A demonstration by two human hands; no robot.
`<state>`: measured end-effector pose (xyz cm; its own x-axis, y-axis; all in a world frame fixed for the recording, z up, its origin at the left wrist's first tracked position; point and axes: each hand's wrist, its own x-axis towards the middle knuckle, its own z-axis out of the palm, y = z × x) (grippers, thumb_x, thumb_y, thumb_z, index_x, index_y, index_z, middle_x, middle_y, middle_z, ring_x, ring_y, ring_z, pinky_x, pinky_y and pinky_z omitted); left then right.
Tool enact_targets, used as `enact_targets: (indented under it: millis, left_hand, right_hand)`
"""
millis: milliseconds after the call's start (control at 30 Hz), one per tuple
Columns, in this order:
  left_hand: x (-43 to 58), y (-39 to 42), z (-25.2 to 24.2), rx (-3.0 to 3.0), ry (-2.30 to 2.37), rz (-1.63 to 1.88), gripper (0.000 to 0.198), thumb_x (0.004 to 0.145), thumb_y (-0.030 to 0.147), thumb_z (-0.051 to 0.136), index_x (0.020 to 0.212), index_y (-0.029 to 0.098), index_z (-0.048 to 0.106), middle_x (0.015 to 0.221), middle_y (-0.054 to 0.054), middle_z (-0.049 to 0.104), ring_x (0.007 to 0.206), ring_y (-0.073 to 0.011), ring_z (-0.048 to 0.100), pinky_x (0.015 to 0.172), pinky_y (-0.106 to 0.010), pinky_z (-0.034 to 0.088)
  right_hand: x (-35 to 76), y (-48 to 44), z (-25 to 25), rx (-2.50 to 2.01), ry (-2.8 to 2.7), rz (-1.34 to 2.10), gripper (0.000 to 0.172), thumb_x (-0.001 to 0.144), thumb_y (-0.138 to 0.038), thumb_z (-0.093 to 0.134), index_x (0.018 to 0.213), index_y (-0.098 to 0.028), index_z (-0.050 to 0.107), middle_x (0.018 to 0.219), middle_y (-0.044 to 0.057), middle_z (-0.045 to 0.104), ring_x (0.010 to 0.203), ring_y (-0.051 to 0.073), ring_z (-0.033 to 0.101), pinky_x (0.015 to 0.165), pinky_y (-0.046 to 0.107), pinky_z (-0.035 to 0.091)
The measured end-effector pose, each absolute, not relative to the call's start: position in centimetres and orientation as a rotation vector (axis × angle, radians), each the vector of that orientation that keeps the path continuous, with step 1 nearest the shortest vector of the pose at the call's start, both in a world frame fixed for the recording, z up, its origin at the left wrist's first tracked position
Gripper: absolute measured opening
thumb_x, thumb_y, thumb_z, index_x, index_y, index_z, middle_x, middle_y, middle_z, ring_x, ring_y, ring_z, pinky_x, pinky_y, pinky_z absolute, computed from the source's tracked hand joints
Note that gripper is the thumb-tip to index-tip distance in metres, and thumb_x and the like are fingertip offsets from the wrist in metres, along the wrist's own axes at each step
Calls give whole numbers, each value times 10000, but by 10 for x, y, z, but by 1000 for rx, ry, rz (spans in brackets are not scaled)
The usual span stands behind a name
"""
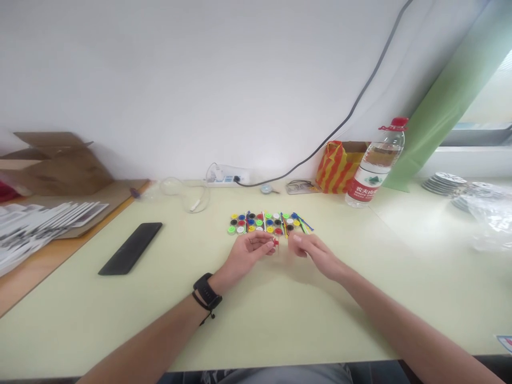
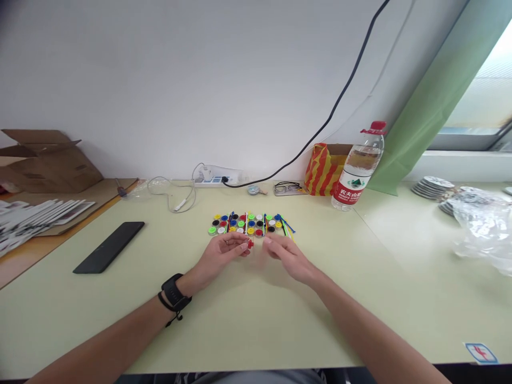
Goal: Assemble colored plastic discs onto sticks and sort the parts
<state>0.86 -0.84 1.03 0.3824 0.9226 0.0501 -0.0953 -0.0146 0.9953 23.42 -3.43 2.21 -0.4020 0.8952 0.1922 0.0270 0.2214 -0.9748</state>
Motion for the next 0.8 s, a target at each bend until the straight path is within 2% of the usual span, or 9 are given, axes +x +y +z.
enact_targets:
  millis: [33, 100, 167, 367, 800]
  left_hand:
    - [9, -8, 10, 1328, 838, 981, 314, 836, 380, 820, 1047, 164, 737, 1046, -89, 770, 880, -201, 746, 893, -371, 617]
    - [9, -8, 10, 1335, 837, 983, 317, 836, 380, 820, 1054, 165, 738, 1052, -90, 770, 893, -206, 746, 898, -375, 617]
    - [9, -8, 10, 1342, 827, 983, 314, 837, 379, 818, 1053, 165, 738, 1059, -92, 770, 905, -209, 746, 901, -377, 615]
    - [8, -9, 12, 1357, 822, 973, 308, 842, 401, 809, 1039, 174, 740, 1036, -89, 777, 898, -211, 745, 889, -377, 613]
    - [9, -9, 12, 1361, 820, 991, 300, 849, 395, 803, 1040, 173, 737, 1026, -91, 777, 925, -224, 747, 896, -384, 613]
  right_hand:
    - [235, -34, 24, -868, -1736, 1318, 609, 1044, -529, 422, 574, -192, 609, 685, 17, 494, 613, 138, 427, 612, 308, 392]
    - [237, -34, 28, -850, -1835, 1320, 710, 1048, -565, 373, 456, -190, 486, 623, 27, 457, 621, 153, 437, 651, 328, 402]
    - [236, -34, 29, -850, -1800, 1269, 651, 1028, -592, 413, 517, -197, 501, 651, 30, 487, 638, 162, 456, 666, 337, 415]
    - [234, -33, 28, -871, -1632, 1266, 378, 962, -583, 574, 890, -221, 659, 819, 44, 618, 658, 169, 534, 633, 334, 485]
    - [233, -33, 21, -914, -1657, 1290, 301, 955, -497, 636, 1110, -241, 668, 1023, 68, 647, 702, 149, 566, 658, 326, 524]
